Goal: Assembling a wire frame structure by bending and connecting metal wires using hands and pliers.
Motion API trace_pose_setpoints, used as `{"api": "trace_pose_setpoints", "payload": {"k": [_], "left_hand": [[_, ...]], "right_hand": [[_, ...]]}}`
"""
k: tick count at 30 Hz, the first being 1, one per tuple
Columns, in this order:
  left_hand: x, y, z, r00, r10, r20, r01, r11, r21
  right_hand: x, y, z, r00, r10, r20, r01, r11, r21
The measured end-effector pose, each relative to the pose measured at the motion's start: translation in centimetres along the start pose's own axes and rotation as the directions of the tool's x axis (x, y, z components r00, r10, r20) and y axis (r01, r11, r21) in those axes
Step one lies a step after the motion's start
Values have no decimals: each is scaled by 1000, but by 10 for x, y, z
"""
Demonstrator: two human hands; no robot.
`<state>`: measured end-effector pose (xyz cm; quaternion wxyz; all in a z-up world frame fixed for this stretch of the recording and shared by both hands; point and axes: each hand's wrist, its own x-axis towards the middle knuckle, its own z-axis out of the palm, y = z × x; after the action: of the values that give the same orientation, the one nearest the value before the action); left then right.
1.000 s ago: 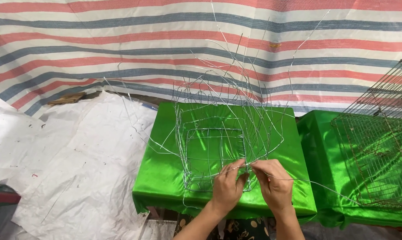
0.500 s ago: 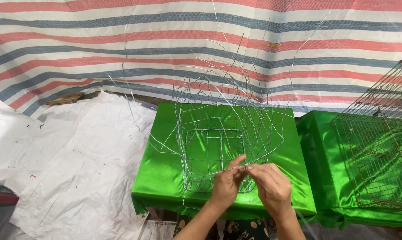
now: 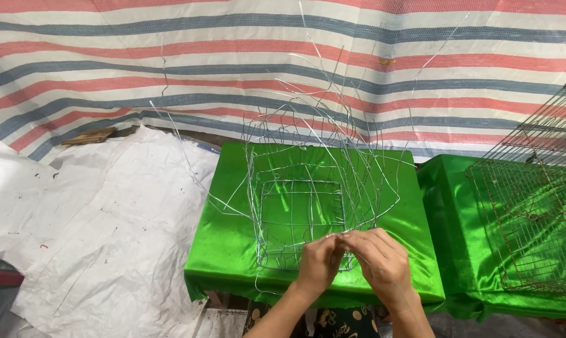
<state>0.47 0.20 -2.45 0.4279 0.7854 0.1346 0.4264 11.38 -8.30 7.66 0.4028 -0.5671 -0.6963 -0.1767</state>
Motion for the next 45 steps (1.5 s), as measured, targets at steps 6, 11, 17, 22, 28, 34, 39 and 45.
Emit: {"api": "trace_pose_setpoints", "payload": {"k": [6, 11, 17, 22, 28, 34, 39, 45], "left_hand": [[10, 10, 1, 997, 51, -56, -46, 996, 80], [16, 27, -6, 961, -261, -89, 201, 884, -422], [10, 14, 4, 962, -192, -196, 68, 860, -506], [14, 22, 2, 963, -153, -224, 26, 875, -484], [18, 31, 2, 965, -200, -171, 74, 829, -554], [22, 28, -10, 983, 17, -184, -65, 964, -256], [33, 57, -47, 868, -460, 186, 496, 816, -298], [12, 89, -77, 820, -515, 250, 519, 853, 53]], "right_hand": [[16, 6, -4, 991, -47, 125, 55, 997, -62], [16, 10, -4, 985, -17, 170, 15, 1000, 9], [20, 9, -4, 978, -6, 210, -1, 999, 33], [14, 21, 5, 978, 34, 206, -35, 999, 5], [16, 23, 23, 922, 253, 294, -143, 927, -347], [33, 9, 31, 774, 517, 366, -243, 776, -582], [18, -1, 20, 923, 385, 18, -374, 906, -199], [-76, -3, 36, 747, 598, -290, -498, 793, 352]]}}
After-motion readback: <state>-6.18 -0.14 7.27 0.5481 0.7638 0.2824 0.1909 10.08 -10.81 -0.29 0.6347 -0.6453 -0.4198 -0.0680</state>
